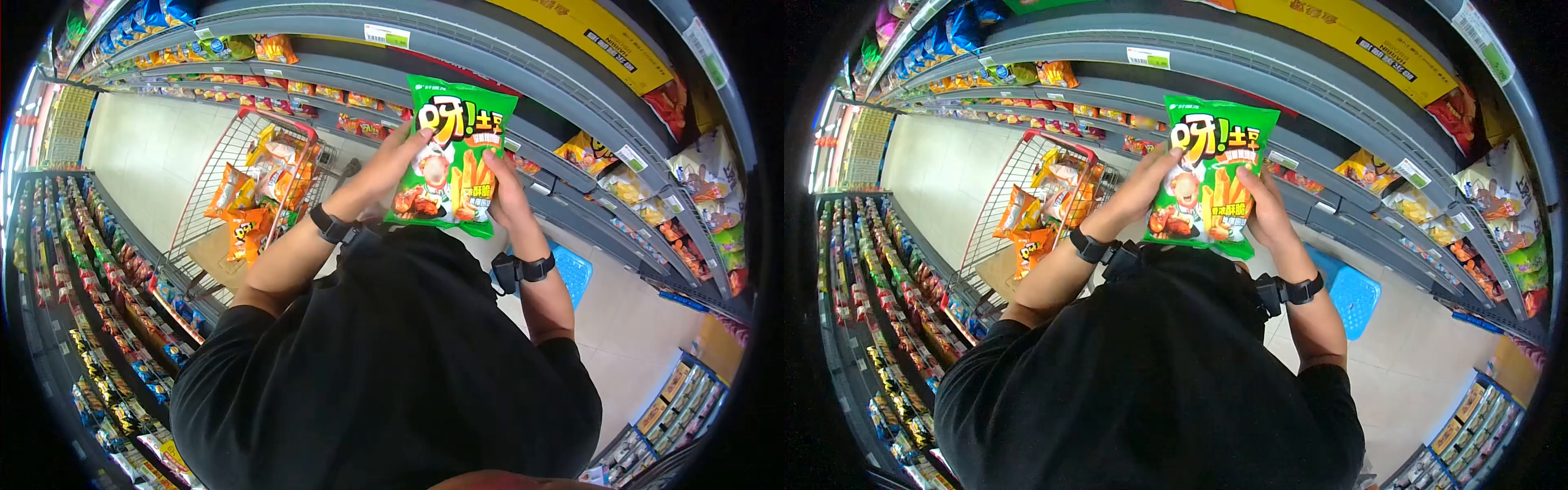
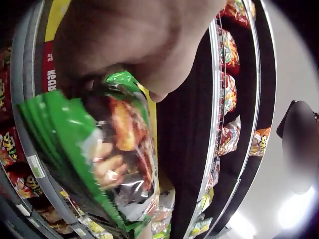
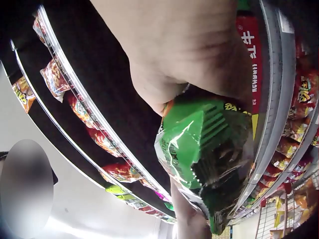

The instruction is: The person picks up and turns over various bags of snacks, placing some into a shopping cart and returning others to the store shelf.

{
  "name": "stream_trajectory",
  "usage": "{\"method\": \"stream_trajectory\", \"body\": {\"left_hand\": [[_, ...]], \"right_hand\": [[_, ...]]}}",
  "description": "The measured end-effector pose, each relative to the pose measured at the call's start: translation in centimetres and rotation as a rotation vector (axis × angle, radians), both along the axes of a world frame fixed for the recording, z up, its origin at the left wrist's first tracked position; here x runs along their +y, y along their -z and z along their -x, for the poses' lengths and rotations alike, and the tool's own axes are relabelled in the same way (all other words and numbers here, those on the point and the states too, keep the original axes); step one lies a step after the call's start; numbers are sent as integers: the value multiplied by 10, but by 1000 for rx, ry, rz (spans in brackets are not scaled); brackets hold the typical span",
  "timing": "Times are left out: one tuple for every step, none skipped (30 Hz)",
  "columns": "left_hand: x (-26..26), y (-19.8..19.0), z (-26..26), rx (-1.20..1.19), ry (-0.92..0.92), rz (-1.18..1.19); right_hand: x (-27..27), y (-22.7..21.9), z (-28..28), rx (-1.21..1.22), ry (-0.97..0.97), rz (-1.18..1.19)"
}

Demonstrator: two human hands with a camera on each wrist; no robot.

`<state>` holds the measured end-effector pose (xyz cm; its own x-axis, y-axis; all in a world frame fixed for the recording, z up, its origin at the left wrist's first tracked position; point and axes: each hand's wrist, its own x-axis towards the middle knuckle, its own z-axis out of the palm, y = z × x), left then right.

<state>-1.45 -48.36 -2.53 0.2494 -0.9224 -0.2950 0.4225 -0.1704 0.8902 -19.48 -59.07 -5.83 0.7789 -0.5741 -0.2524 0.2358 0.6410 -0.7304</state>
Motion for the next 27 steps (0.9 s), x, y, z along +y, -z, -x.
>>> {"method": "stream_trajectory", "body": {"left_hand": [[0, 1, -1, 1, -33, 23], [0, 3, -2, 3, -66, 45], [-3, 11, -6, -207, -133, 37], [-3, 17, -8, -286, -164, 62], [-2, 23, -11, -366, -197, 87], [0, 19, -12, -446, -229, 113], [7, 15, -16, -491, -188, 139], [12, 10, -16, -469, -128, 127], [16, 5, -16, -446, -67, 116], [18, 3, -16, -423, -7, 106], [19, 2, -15, -406, 35, 101], [20, 2, -15, -390, 77, 96], [20, 1, -14, -374, 118, 92], [22, 0, -13, -420, 93, 89], [23, -2, -10, -465, 66, 87], [24, -4, -9, -511, 40, 86], [25, -5, -7, -516, -26, 84], [26, -6, -4, -521, -91, 82], [26, -6, -4, -526, -156, 81], [24, -4, -6, -548, -162, 93], [22, -3, -8, -570, -168, 104], [21, -3, -11, -591, -173, 114], [22, -6, -14, -501, -156, 63], [21, -6, -16, -438, -158, 57], [21, -6, -17, -372, -159, 50], [22, -6, -17, -305, -161, 42], [22, -2, -18, -229, -131, 69]], "right_hand": [[0, -1, -3, 17, 12, 21], [-1, -2, -5, 34, 25, 41], [-2, 1, -5, 19, 23, 65], [-4, 2, -6, 26, 39, 99], [-4, 3, -7, 33, 53, 133], [-4, 3, -9, 39, 68, 168], [-5, 4, -11, 60, 75, 197], [-4, 5, -11, 84, 86, 225], [-4, 5, -12, 108, 98, 255], [-4, 4, -13, 110, 100, 264], [-4, 3, -13, 113, 101, 273], [-4, 2, -15, 114, 102, 283], [-4, 3, -16, 98, 91, 333], [-3, 6, -17, 83, 80, 384], [-2, 6, -18, 67, 69, 435], [0, 4, -19, 45, 45, 487], [3, 1, -19, 22, 23, 538], [5, -4, -18, -1, 1, 590], [7, -11, -15, -5, -108, 579], [8, -17, -13, -22, -168, 620], [9, -23, -11, -37, -230, 660], [9, -28, -9, -53, -290, 699], [4, -32, -8, -52, -306, 708], [-2, -29, -8, -18, -200, 685], [-7, -23, -8, 18, -96, 659], [-11, -18, -8, 54, 8, 632], [-12, -16, -10, 104, 125, 677]]}}
